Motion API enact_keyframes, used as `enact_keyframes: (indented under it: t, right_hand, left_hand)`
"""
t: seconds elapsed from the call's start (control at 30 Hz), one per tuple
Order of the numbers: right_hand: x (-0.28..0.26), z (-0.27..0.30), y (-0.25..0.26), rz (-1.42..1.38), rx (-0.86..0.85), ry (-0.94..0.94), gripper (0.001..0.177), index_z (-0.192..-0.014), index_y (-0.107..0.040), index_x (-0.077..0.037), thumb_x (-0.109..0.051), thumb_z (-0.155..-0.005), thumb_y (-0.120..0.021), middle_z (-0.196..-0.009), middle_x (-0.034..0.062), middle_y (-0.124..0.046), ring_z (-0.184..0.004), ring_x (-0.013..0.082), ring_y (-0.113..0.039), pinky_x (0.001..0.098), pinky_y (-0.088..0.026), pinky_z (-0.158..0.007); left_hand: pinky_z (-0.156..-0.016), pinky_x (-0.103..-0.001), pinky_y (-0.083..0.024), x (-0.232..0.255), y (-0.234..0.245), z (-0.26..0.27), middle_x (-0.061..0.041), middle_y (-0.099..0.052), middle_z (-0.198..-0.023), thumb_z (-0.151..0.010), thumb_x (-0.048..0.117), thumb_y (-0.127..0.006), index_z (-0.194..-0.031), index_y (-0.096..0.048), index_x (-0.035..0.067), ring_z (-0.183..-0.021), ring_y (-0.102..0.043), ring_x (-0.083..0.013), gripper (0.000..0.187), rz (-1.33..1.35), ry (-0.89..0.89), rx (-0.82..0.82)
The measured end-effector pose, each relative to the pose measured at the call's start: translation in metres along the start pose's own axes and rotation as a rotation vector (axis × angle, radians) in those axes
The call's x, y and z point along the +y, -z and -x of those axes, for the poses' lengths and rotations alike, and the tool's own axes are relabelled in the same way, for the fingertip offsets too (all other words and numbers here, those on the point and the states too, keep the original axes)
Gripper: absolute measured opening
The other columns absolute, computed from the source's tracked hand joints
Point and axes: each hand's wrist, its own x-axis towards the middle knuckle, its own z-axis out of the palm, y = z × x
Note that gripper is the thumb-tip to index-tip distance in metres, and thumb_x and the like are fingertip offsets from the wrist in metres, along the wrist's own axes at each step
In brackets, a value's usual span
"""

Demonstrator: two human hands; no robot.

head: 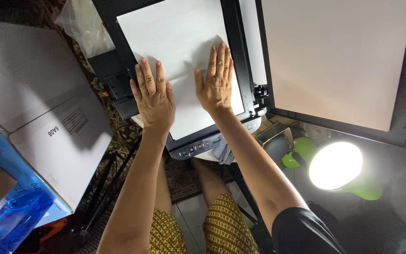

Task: The person wipes the printer's exterior and scanner glass with a cloth, then places sheets of paper on the scanner bed to scan them. The person handles the printer lid and paper sheets throughout the clip.

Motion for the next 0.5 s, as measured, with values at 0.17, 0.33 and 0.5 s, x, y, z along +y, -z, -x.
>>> enact_keyframes:
  t: [0.17, 0.33, 0.5]
  right_hand:
    - [0.001, -0.001, 0.002, -0.012, -0.021, 0.000, 0.072, -0.166, -0.006, -0.006, -0.048, -0.115, -0.032, -0.173, 0.0202, -0.005, -0.161, 0.0398, -0.006, 0.0532, -0.012, -0.134]
    - [0.002, -0.007, 0.001, -0.009, -0.022, 0.004, 0.072, -0.166, -0.006, -0.005, -0.047, -0.115, -0.033, -0.173, 0.0205, -0.005, -0.162, 0.0401, -0.005, 0.0533, -0.012, -0.134]
    - [0.000, -0.008, 0.004, 0.007, -0.025, -0.009, 0.072, -0.166, -0.007, -0.004, -0.047, -0.114, -0.034, -0.173, 0.0212, -0.006, -0.161, 0.0404, -0.007, 0.0540, -0.012, -0.134]
  left_hand:
    - [-0.130, -0.056, -0.012, 0.003, -0.005, -0.003, -0.016, -0.002, -0.173, -0.116, 0.031, -0.036, -0.169, -0.014, 0.011, -0.160, -0.004, -0.0334, 0.061, -0.014, 0.015, 0.000]
    - [-0.132, -0.057, -0.013, -0.008, -0.004, -0.013, -0.022, -0.001, -0.173, -0.118, 0.031, -0.040, -0.168, -0.022, 0.004, -0.162, -0.002, -0.0374, 0.060, -0.003, -0.044, 0.041]
    - [-0.128, -0.059, -0.015, -0.030, 0.002, -0.035, -0.026, -0.005, -0.169, -0.111, 0.046, -0.051, -0.162, -0.033, 0.002, -0.158, -0.002, -0.0392, 0.070, -0.046, -0.099, 0.014]
